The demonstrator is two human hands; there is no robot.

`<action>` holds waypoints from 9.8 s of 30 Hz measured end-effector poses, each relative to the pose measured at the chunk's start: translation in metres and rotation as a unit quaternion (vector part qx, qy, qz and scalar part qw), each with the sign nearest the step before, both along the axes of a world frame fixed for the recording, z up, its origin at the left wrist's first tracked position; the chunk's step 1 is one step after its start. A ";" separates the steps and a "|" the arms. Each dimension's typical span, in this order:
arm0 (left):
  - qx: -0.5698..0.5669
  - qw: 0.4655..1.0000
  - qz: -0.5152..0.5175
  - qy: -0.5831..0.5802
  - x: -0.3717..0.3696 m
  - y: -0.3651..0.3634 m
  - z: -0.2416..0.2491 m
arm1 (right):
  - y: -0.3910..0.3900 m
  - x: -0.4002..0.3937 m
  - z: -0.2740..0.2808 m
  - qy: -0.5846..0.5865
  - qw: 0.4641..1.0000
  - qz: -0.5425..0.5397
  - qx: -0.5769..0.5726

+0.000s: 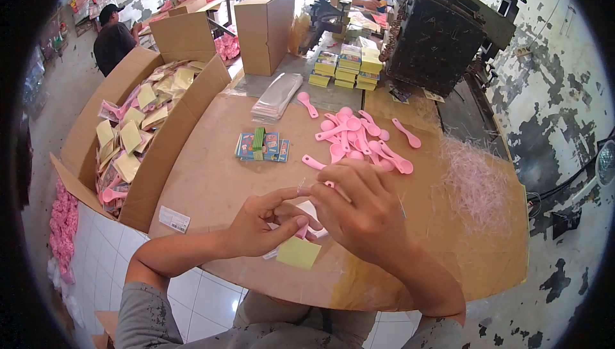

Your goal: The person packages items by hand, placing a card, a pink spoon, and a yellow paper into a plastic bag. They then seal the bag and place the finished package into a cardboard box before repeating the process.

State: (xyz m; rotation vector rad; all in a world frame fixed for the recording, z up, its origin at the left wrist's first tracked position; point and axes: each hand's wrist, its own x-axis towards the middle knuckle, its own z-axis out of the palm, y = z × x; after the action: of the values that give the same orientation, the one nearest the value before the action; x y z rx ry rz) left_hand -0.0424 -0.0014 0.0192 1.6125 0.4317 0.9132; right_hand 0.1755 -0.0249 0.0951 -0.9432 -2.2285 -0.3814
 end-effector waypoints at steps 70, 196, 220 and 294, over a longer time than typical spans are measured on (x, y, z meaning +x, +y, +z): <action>-0.155 0.988 -0.012 0.014 0.009 0.017 -0.008 | -0.017 0.063 -0.020 0.205 0.888 0.026 -0.410; -0.155 0.986 -0.002 0.063 0.007 0.035 -0.026 | -0.004 0.059 -0.084 0.358 0.884 0.010 -0.300; -0.145 0.988 0.001 0.054 0.008 0.028 -0.024 | -0.006 0.047 -0.091 0.480 0.819 0.025 -0.315; -0.043 0.996 0.022 0.081 0.008 0.023 -0.026 | -0.008 0.047 -0.077 0.227 0.933 0.035 -0.278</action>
State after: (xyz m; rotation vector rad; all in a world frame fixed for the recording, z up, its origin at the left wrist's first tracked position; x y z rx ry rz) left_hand -0.0346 0.0216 -0.0064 1.6086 0.6131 0.7889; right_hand 0.2228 -0.0327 0.0186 -1.0942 -1.9455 0.4905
